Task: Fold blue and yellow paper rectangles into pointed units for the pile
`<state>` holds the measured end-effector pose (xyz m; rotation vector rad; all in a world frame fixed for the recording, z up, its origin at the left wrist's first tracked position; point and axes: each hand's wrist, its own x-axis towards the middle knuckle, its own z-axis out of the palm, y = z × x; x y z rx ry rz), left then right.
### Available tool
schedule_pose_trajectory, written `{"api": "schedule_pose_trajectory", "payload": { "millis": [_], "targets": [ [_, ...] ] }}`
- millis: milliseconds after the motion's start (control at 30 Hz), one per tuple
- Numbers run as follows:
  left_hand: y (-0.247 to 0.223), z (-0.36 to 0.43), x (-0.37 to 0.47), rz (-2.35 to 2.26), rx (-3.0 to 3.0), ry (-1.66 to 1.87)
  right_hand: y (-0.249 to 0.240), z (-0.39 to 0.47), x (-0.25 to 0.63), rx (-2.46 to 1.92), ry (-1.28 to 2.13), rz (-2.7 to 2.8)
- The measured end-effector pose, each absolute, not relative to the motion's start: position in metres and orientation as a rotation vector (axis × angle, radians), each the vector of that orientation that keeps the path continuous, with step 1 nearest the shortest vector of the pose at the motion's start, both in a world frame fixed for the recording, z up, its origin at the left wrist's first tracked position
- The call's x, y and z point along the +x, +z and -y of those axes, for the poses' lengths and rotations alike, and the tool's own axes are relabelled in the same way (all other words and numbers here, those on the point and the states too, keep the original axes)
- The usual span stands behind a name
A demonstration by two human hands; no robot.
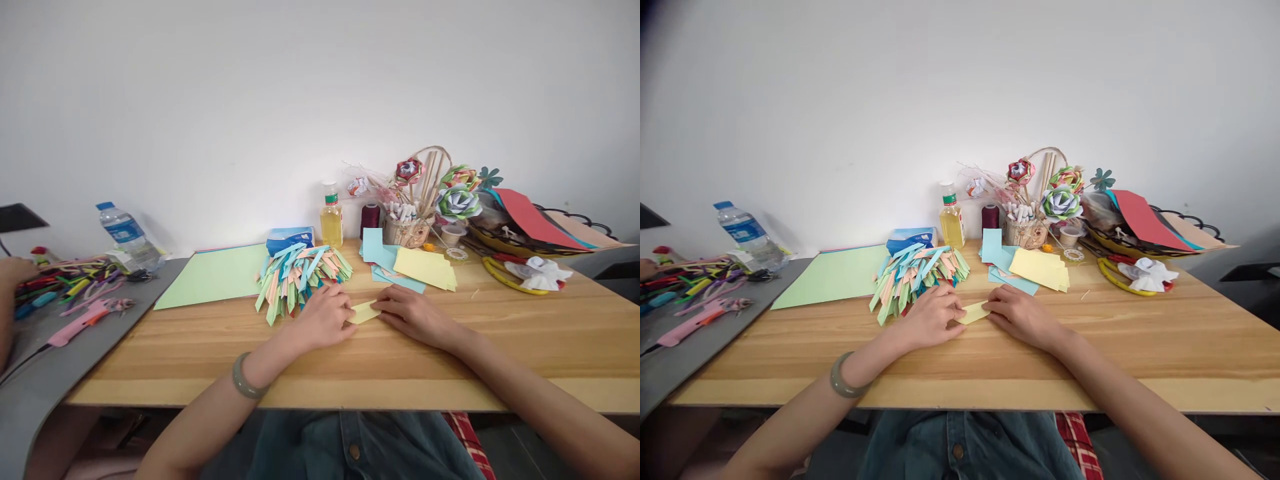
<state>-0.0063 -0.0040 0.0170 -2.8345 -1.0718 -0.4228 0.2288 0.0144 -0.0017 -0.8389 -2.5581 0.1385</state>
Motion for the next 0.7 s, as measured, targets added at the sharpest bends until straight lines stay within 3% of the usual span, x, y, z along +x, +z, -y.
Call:
{"api": "schedule_pose_trajectory", "payload": {
  "millis": [400,700],
  "targets": [
    [0.017,0.012,0.001,1.368,-2.805,-0.465,0.000,-0.022,0.232,-0.896,0.461,2.474],
    [0.019,0.012,0.002,1.495,-2.815,-0.574,0.005,-0.020,0.222,-0.998,0.509,2.403]
  ]
}}
